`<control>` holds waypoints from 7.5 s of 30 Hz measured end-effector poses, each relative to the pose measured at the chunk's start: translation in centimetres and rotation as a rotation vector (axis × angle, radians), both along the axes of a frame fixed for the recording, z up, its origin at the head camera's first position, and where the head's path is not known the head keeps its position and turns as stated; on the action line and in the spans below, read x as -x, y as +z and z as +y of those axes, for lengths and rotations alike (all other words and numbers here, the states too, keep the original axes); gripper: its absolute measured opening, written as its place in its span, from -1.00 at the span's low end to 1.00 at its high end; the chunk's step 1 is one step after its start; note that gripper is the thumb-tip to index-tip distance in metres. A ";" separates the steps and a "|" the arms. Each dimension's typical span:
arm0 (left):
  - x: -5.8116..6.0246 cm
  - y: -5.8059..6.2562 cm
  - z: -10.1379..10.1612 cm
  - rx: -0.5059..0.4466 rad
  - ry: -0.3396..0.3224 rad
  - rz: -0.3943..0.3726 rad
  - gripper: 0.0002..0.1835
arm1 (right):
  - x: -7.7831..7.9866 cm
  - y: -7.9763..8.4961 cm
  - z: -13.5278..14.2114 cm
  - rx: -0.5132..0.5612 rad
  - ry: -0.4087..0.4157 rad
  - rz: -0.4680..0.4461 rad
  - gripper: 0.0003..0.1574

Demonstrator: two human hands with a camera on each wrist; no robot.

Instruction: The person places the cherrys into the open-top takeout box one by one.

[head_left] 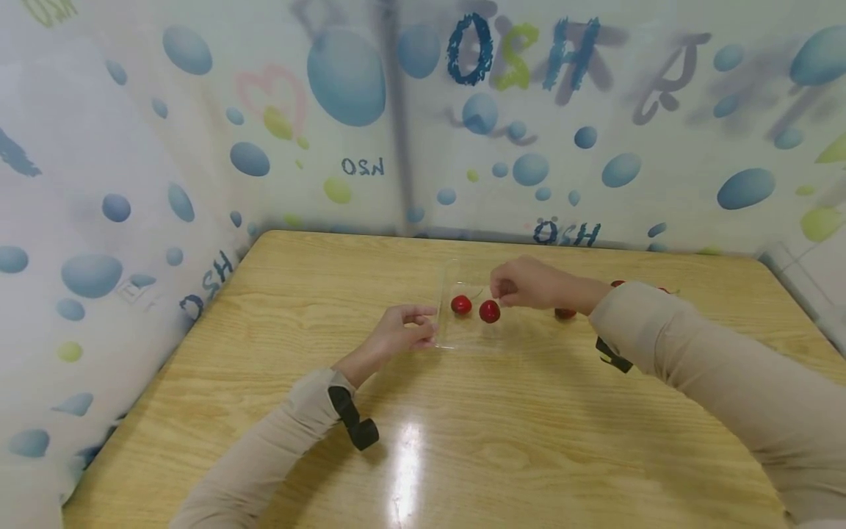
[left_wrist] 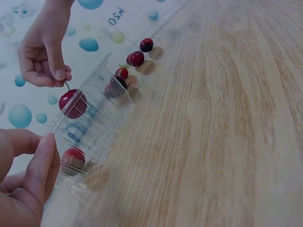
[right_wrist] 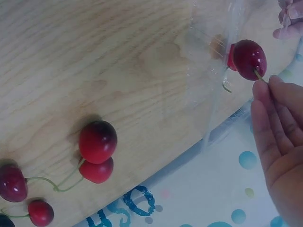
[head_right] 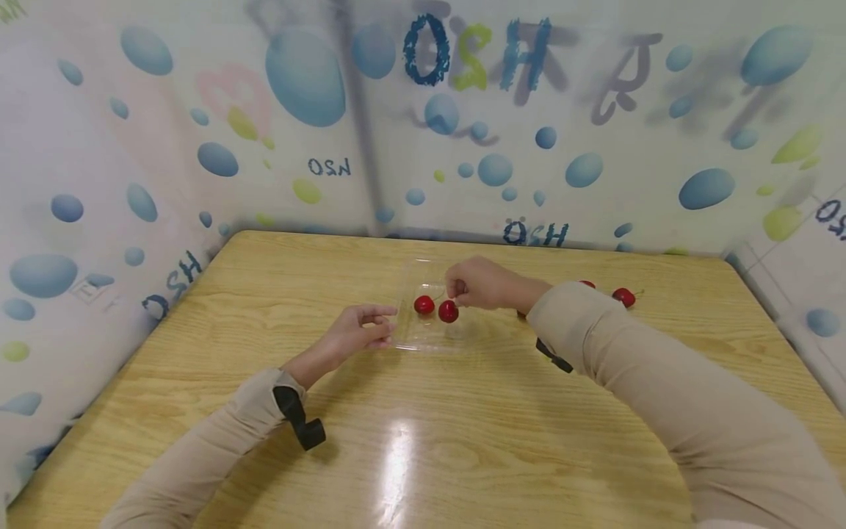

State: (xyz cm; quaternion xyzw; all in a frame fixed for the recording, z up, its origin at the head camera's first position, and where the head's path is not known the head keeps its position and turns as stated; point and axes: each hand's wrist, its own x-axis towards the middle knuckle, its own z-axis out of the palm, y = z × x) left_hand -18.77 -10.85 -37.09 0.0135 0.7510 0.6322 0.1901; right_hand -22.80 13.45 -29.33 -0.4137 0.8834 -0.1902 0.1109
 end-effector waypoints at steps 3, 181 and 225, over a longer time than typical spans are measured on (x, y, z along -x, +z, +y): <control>0.0 0.0 -0.1 -0.005 -0.002 0.002 -0.60 | 0.3 0.4 -0.5 -0.017 -0.002 -0.008 -0.90; -1.2 2.2 0.1 -0.032 -0.063 0.005 -0.56 | -6.8 -6.0 24.6 0.129 -0.711 -0.171 -0.45; -0.1 0.0 0.1 -0.026 -0.021 0.001 -0.60 | -7.2 -8.7 24.4 0.107 -0.743 -0.179 -0.62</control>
